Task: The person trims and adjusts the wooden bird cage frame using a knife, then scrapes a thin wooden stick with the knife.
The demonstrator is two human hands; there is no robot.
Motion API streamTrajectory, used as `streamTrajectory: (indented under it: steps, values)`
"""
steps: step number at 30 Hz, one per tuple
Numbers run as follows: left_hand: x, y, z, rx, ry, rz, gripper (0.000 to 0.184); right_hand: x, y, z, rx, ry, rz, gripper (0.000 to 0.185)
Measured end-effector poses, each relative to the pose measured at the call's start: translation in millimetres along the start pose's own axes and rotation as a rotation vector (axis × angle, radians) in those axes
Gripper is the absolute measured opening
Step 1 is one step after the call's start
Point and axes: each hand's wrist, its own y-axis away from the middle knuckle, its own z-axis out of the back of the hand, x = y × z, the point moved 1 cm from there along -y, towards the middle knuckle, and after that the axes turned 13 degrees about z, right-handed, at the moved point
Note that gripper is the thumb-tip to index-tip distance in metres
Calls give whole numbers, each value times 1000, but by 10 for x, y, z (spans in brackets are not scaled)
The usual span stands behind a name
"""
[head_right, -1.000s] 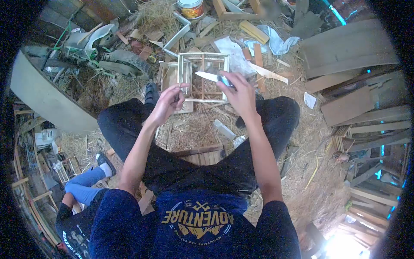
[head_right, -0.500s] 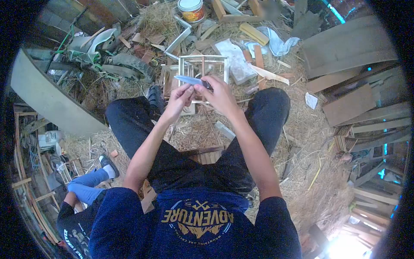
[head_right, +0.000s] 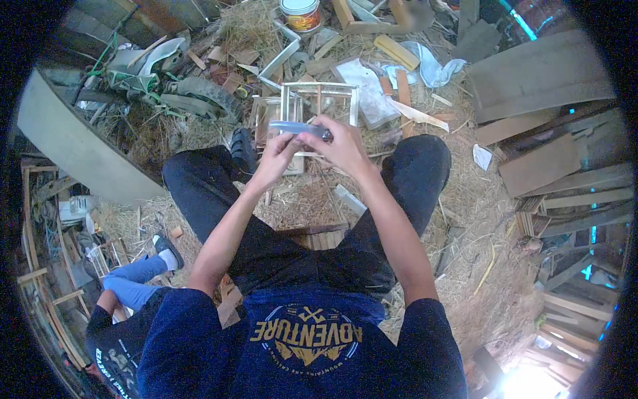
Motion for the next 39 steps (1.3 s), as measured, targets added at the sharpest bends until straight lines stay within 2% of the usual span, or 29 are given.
streamTrajectory:
  steps: [4,7,9,12,14,17,19,21,22,24,26,27,30,34,35,38,39]
  values:
    - [-51,20,-12,35,-33,26,25,-46,11,37,6,0,-19,40]
    - [-81,18,-22,102,-75,9,28,-23,40,119,54,11,-88,47]
    - [-139,93,-43,129,-97,55,28,-67,41,144,54,76,-26,51]
    - [-215,168,-35,118,-51,145,29,-108,34,203,110,116,-47,58]
    - [-161,161,-17,94,-54,109,30,-155,22,197,146,57,-56,58]
    - [-147,212,44,100,-108,65,30,-70,18,300,158,118,-63,44]
    - [-210,246,50,143,-149,1,29,-426,8,340,-116,81,-56,40]
    - [-53,284,-25,135,-127,-113,29,-643,-19,667,-318,157,-176,57]
    - [6,304,-46,135,-117,-169,29,-696,-61,762,-355,122,-219,55]
    - [62,205,38,86,-159,-55,30,-657,-17,743,-272,160,-207,51]
    - [-50,117,149,96,-112,157,30,-467,115,498,-271,86,-3,47]
    - [57,36,140,16,-136,26,30,-370,201,410,-183,31,-10,47]
    - [-18,27,75,7,-111,1,26,-24,232,307,94,224,-109,50]
    - [-150,148,-34,36,-118,87,23,-10,144,183,165,275,-72,56]
    - [6,88,-2,106,-125,99,23,-11,116,145,175,283,-34,58]
    - [-140,143,-143,71,186,58,26,54,37,85,213,313,15,61]
    - [-177,127,-70,123,78,40,29,57,24,79,229,346,27,61]
